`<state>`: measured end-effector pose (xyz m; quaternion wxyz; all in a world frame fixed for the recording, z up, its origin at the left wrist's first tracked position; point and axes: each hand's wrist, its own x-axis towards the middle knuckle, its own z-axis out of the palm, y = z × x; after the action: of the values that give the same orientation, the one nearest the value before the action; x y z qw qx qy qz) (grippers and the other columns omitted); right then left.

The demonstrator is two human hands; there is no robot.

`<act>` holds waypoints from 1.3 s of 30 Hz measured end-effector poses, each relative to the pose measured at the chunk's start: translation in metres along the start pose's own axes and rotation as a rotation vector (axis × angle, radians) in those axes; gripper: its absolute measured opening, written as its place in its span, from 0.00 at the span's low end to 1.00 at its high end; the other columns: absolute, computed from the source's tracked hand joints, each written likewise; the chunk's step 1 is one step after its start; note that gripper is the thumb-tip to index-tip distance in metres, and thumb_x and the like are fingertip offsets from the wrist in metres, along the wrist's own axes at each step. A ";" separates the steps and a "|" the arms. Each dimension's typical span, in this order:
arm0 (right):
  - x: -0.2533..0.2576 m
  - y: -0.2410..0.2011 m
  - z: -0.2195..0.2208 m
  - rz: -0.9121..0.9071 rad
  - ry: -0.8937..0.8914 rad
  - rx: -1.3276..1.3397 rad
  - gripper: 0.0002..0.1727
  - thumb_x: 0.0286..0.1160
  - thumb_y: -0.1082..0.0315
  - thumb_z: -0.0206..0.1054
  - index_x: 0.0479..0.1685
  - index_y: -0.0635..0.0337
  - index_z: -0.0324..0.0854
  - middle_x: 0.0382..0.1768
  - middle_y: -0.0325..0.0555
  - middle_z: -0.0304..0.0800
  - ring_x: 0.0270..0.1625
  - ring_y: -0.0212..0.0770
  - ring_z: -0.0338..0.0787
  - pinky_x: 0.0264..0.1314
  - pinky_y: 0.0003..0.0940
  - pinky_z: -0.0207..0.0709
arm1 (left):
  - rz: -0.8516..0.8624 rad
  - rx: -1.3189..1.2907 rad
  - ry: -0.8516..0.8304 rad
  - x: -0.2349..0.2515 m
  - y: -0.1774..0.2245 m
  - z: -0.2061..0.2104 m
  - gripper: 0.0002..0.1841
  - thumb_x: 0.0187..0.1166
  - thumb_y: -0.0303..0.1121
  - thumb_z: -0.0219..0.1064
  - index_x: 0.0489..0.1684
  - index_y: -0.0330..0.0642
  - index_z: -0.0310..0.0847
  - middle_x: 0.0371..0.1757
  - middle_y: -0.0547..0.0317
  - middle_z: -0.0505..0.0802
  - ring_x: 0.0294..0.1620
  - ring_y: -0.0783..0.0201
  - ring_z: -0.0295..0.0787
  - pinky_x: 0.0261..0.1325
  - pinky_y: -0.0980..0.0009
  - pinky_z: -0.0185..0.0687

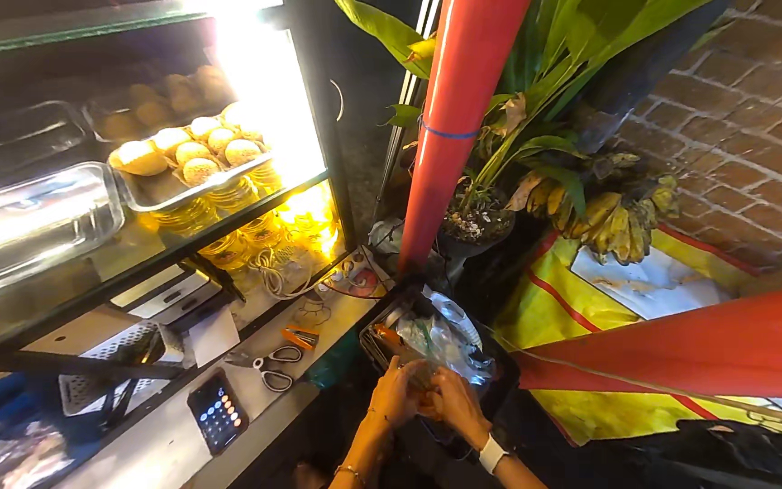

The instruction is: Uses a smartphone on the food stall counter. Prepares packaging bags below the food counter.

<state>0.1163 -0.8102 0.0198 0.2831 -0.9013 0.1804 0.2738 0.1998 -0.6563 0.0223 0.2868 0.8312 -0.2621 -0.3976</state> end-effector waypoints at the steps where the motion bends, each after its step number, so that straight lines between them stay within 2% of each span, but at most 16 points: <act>1: 0.001 0.003 -0.001 0.008 0.035 0.028 0.14 0.72 0.65 0.70 0.52 0.61 0.92 0.61 0.58 0.89 0.65 0.57 0.87 0.68 0.58 0.79 | 0.013 -0.028 0.029 0.000 -0.002 -0.001 0.38 0.66 0.26 0.71 0.83 0.61 0.73 0.84 0.42 0.72 0.71 0.43 0.82 0.66 0.46 0.84; 5: -0.005 0.021 -0.009 -0.102 0.104 0.274 0.15 0.60 0.58 0.82 0.37 0.61 0.94 0.44 0.51 0.92 0.49 0.47 0.91 0.58 0.48 0.84 | 0.052 -0.088 0.082 -0.002 -0.012 0.006 0.38 0.66 0.22 0.69 0.82 0.62 0.73 0.85 0.42 0.71 0.69 0.43 0.85 0.62 0.46 0.86; 10: -0.034 0.006 -0.045 -0.234 0.373 0.945 0.12 0.70 0.62 0.74 0.40 0.62 0.84 0.38 0.43 0.89 0.43 0.36 0.90 0.50 0.35 0.87 | 0.099 -0.210 0.163 0.001 -0.027 0.001 0.39 0.62 0.19 0.70 0.82 0.48 0.73 0.81 0.37 0.75 0.74 0.41 0.80 0.70 0.46 0.81; 13: -0.048 -0.017 -0.073 -0.249 0.776 1.041 0.07 0.70 0.65 0.70 0.35 0.59 0.81 0.30 0.38 0.86 0.33 0.32 0.88 0.37 0.29 0.86 | 0.038 -0.235 0.246 -0.017 -0.027 -0.006 0.29 0.73 0.30 0.70 0.78 0.50 0.78 0.84 0.35 0.70 0.74 0.41 0.80 0.71 0.47 0.81; 15: -0.057 -0.038 -0.085 -0.369 0.965 0.811 0.09 0.70 0.63 0.71 0.34 0.58 0.80 0.28 0.34 0.84 0.29 0.26 0.85 0.30 0.23 0.82 | 0.077 -0.407 0.598 -0.038 -0.008 -0.011 0.24 0.77 0.44 0.68 0.70 0.43 0.84 0.81 0.38 0.77 0.76 0.43 0.79 0.73 0.47 0.78; 16: -0.064 -0.052 -0.086 -0.449 0.967 0.726 0.10 0.71 0.61 0.71 0.33 0.58 0.81 0.30 0.35 0.86 0.32 0.26 0.87 0.33 0.25 0.86 | 0.122 -0.592 0.692 -0.051 0.010 -0.019 0.31 0.79 0.51 0.67 0.75 0.37 0.79 0.80 0.43 0.80 0.77 0.50 0.79 0.76 0.54 0.78; 19: -0.085 -0.094 -0.069 -0.738 0.637 0.612 0.10 0.75 0.61 0.72 0.37 0.60 0.86 0.44 0.45 0.92 0.54 0.36 0.92 0.59 0.35 0.87 | 0.309 -1.109 0.528 -0.096 0.057 -0.045 0.55 0.72 0.68 0.67 0.91 0.33 0.51 0.80 0.47 0.79 0.75 0.59 0.81 0.70 0.61 0.84; 20: -0.088 -0.103 -0.064 -0.852 0.499 0.578 0.11 0.76 0.63 0.72 0.42 0.63 0.89 0.52 0.51 0.93 0.63 0.41 0.90 0.69 0.39 0.84 | 0.360 -1.138 0.550 -0.108 0.068 -0.051 0.54 0.73 0.63 0.70 0.90 0.30 0.50 0.78 0.48 0.81 0.71 0.63 0.83 0.71 0.65 0.83; 22: -0.090 -0.113 -0.072 -0.989 0.396 0.589 0.10 0.80 0.67 0.69 0.47 0.65 0.91 0.58 0.53 0.93 0.67 0.43 0.90 0.72 0.39 0.85 | 0.289 -1.285 0.745 -0.123 0.084 -0.060 0.29 0.77 0.35 0.73 0.72 0.26 0.70 0.54 0.51 0.94 0.50 0.65 0.94 0.58 0.66 0.92; 24: -0.091 -0.119 -0.090 -0.935 0.540 0.697 0.11 0.82 0.67 0.67 0.54 0.62 0.90 0.61 0.50 0.92 0.70 0.46 0.89 0.73 0.44 0.85 | 0.162 -1.370 0.855 -0.136 0.086 -0.070 0.17 0.80 0.23 0.66 0.63 0.27 0.73 0.46 0.54 0.95 0.47 0.66 0.95 0.56 0.65 0.93; 26: -0.083 -0.116 -0.105 -0.752 0.733 0.623 0.26 0.76 0.53 0.73 0.68 0.60 0.84 0.70 0.49 0.87 0.75 0.44 0.83 0.75 0.45 0.81 | 0.118 -1.341 0.915 -0.149 0.084 -0.074 0.18 0.80 0.20 0.63 0.67 0.27 0.69 0.48 0.58 0.94 0.51 0.72 0.92 0.60 0.70 0.90; 28: -0.075 -0.113 -0.113 -0.634 0.689 0.668 0.37 0.61 0.48 0.83 0.69 0.60 0.82 0.61 0.43 0.91 0.62 0.37 0.90 0.62 0.37 0.88 | 0.132 -1.322 0.925 -0.159 0.080 -0.075 0.17 0.81 0.20 0.63 0.67 0.27 0.70 0.49 0.60 0.94 0.51 0.73 0.92 0.62 0.71 0.89; 30: -0.075 -0.119 -0.116 -0.634 0.511 0.891 0.30 0.57 0.65 0.86 0.62 0.64 0.83 0.43 0.44 0.96 0.44 0.38 0.95 0.47 0.34 0.92 | 0.196 -1.314 0.920 -0.164 0.074 -0.076 0.17 0.81 0.20 0.63 0.67 0.29 0.72 0.51 0.61 0.94 0.53 0.72 0.92 0.63 0.69 0.89; 33: -0.066 -0.129 -0.105 -0.632 0.555 0.958 0.22 0.60 0.73 0.83 0.55 0.66 0.84 0.37 0.44 0.95 0.37 0.38 0.95 0.41 0.33 0.93 | 0.258 -1.256 0.990 -0.168 0.062 -0.079 0.30 0.80 0.21 0.64 0.80 0.26 0.58 0.65 0.49 0.86 0.62 0.66 0.88 0.67 0.66 0.86; 36: -0.049 -0.139 -0.089 -0.612 0.664 0.902 0.20 0.64 0.73 0.80 0.54 0.64 0.78 0.38 0.43 0.95 0.38 0.36 0.96 0.41 0.33 0.94 | 0.180 -1.273 1.218 -0.167 0.064 -0.080 0.28 0.73 0.18 0.70 0.68 0.30 0.57 0.50 0.52 0.88 0.46 0.68 0.92 0.49 0.69 0.93; 39: -0.038 -0.150 -0.076 -0.608 0.716 0.831 0.13 0.68 0.73 0.78 0.48 0.63 0.83 0.37 0.41 0.96 0.39 0.33 0.96 0.43 0.33 0.93 | 0.304 -1.096 1.339 -0.164 0.059 -0.073 0.17 0.69 0.16 0.72 0.51 0.34 0.70 0.45 0.60 0.90 0.45 0.71 0.91 0.50 0.70 0.92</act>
<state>0.1883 -0.7338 0.1566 0.5971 -0.7628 0.0909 -0.2309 0.1570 -0.5691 0.1844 0.7889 0.5913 0.0809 0.1462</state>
